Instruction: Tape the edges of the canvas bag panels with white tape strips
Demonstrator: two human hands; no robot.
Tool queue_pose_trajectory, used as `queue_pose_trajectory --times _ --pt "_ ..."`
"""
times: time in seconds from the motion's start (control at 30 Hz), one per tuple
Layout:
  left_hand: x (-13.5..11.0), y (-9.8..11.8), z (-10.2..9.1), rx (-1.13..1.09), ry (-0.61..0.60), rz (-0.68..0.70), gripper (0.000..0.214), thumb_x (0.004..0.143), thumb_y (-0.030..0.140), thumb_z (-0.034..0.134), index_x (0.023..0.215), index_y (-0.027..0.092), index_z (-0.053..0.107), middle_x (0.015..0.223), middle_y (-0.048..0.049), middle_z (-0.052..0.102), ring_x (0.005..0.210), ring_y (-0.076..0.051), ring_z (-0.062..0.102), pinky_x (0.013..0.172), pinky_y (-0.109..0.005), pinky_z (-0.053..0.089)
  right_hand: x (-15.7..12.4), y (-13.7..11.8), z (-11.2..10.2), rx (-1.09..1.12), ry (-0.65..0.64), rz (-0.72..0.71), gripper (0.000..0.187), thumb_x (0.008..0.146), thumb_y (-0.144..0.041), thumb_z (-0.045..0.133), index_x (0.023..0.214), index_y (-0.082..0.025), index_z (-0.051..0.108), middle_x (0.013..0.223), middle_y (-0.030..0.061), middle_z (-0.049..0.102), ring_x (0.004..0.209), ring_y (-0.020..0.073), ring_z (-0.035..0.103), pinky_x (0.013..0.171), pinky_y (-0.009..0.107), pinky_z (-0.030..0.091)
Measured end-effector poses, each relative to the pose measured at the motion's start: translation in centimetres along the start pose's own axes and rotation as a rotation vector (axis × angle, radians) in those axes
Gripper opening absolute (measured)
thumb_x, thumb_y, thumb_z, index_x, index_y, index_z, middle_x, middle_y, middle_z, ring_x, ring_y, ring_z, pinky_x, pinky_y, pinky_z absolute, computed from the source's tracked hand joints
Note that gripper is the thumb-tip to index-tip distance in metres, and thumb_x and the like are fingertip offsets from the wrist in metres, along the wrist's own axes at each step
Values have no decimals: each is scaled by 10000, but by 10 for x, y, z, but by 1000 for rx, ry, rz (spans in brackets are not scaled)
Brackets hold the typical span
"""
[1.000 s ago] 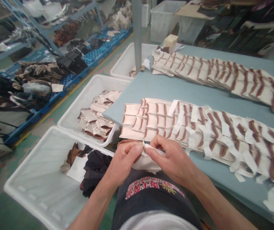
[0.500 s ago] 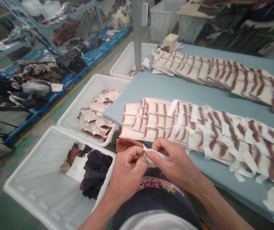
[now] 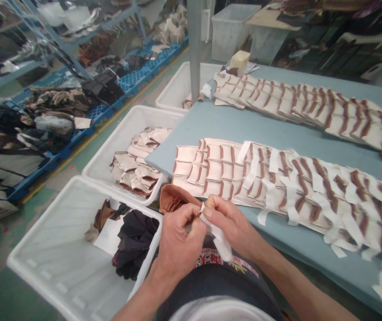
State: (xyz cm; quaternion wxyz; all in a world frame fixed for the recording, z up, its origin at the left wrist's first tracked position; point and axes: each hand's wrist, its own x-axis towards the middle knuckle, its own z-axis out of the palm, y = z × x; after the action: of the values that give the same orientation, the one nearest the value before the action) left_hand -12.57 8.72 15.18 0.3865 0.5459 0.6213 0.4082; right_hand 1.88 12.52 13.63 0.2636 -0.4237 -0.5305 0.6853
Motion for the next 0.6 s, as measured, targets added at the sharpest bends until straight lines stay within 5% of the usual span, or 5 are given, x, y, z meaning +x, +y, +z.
queue_pose_trajectory --times 0.37,0.5,0.6 --pt "14 8 -9 -138 -173 41 166 758 154 457 596 189 465 581 47 441 552 -96 381 528 -226 305 4 -5 -4 -209 107 -232 387 985 -451 418 672 -229 368 595 -56 374 559 116 347 521 255 291" --pt "28 19 -21 -144 -285 -43 155 775 196 496 621 178 507 658 17 513 607 -114 429 550 -228 330 2 -19 -23 -317 110 -120 284 991 -356 446 748 -212 480 648 -37 489 595 128 437 538 252 351" --pt "36 30 -30 -156 -353 -32 152 801 209 517 676 157 586 688 9 545 614 -114 457 555 -222 355 2 -32 -35 -382 228 -224 160 963 -320 505 880 -200 571 786 8 631 711 159 575 657 281 453"
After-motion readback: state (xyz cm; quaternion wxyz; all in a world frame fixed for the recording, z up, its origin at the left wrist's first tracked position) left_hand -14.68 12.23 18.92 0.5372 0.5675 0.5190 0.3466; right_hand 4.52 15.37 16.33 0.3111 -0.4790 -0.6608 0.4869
